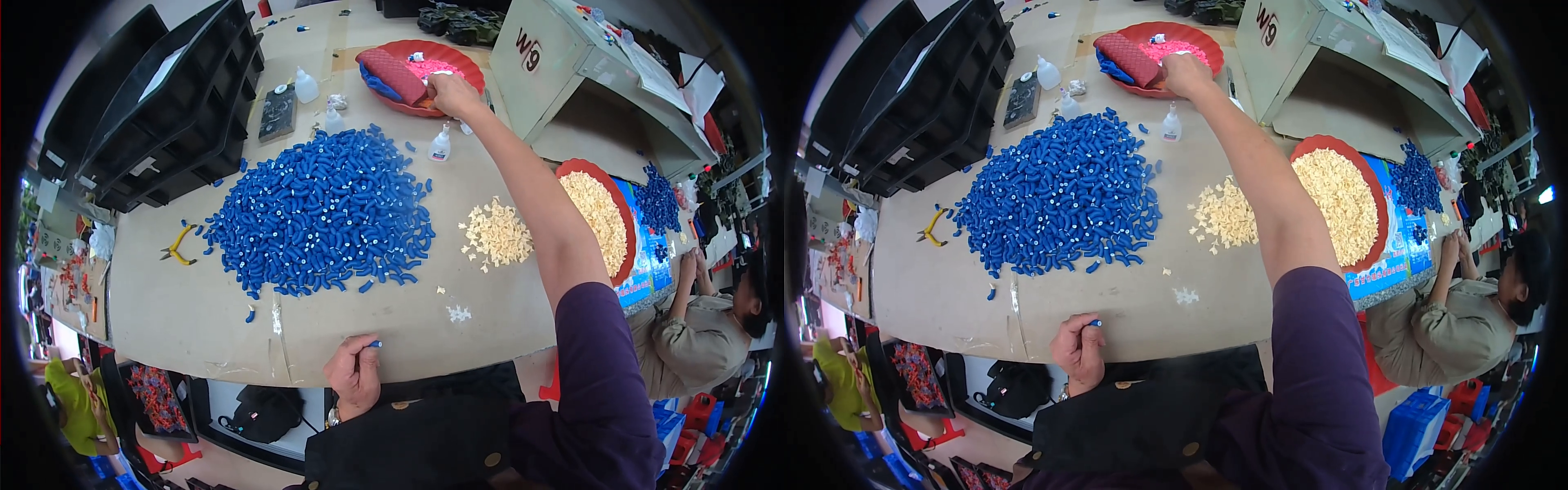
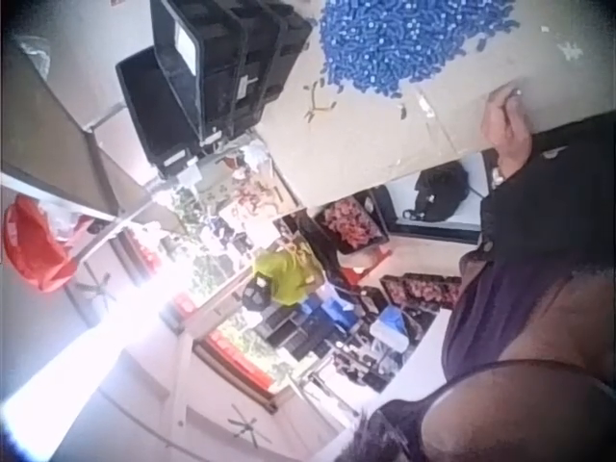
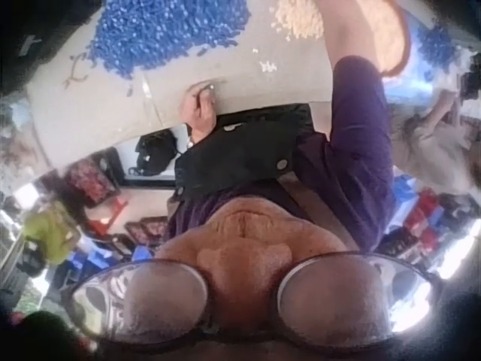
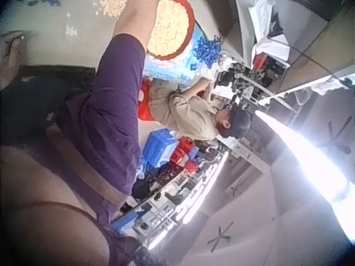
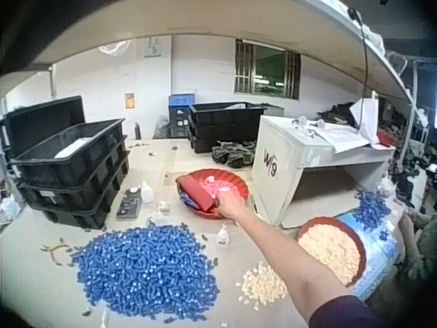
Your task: The person applies glue from a bottle to small blue plastic pieces, then attaches white star-shaped pieces to them by hand.
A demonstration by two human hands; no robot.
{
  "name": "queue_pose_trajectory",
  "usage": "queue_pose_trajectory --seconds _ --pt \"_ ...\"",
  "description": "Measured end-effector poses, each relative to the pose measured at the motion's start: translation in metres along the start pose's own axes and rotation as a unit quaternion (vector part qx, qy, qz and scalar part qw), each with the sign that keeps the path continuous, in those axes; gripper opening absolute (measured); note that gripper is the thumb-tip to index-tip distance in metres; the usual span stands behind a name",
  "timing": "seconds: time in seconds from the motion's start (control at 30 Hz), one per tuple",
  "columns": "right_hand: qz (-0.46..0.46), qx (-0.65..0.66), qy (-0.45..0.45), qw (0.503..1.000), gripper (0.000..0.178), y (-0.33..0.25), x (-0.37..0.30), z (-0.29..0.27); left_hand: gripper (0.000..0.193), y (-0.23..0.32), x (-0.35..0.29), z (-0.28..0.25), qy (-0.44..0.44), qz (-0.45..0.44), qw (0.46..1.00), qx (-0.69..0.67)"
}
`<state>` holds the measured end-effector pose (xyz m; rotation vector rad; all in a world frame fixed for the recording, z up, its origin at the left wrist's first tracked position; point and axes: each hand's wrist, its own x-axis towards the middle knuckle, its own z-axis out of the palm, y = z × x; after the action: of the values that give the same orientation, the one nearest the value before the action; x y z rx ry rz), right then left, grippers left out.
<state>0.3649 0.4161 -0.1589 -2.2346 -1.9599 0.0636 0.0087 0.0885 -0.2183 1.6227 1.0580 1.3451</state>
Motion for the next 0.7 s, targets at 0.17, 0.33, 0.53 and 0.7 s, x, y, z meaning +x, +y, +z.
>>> queue_pose_trajectory --seconds 0.17,0.33,0.53,0.7 --pt "-0.025 -0.071 0.05 0.996 0.022 0.008 -0.008 -0.013 0.011 0.004 0.001 0.0 0.003 0.0 1.0 0.009" --pt "-0.032 -0.055 0.066 0.996 0.02 0.026 -0.041 -0.053 0.01 -0.001 -0.002 -0.002 0.008 -0.009 1.0 0.004" --pt "-0.006 0.293 0.009 0.956 0.026 0.027 -0.109 -0.07 0.011 0.0 -0.004 -0.005 0.009 -0.001 1.0 0.008" --pt "0.036 0.389 -0.104 0.915 0.027 0.028 -0.144 -0.074 0.011 -0.004 -0.003 0.0 0.012 -0.007 1.0 -0.002"
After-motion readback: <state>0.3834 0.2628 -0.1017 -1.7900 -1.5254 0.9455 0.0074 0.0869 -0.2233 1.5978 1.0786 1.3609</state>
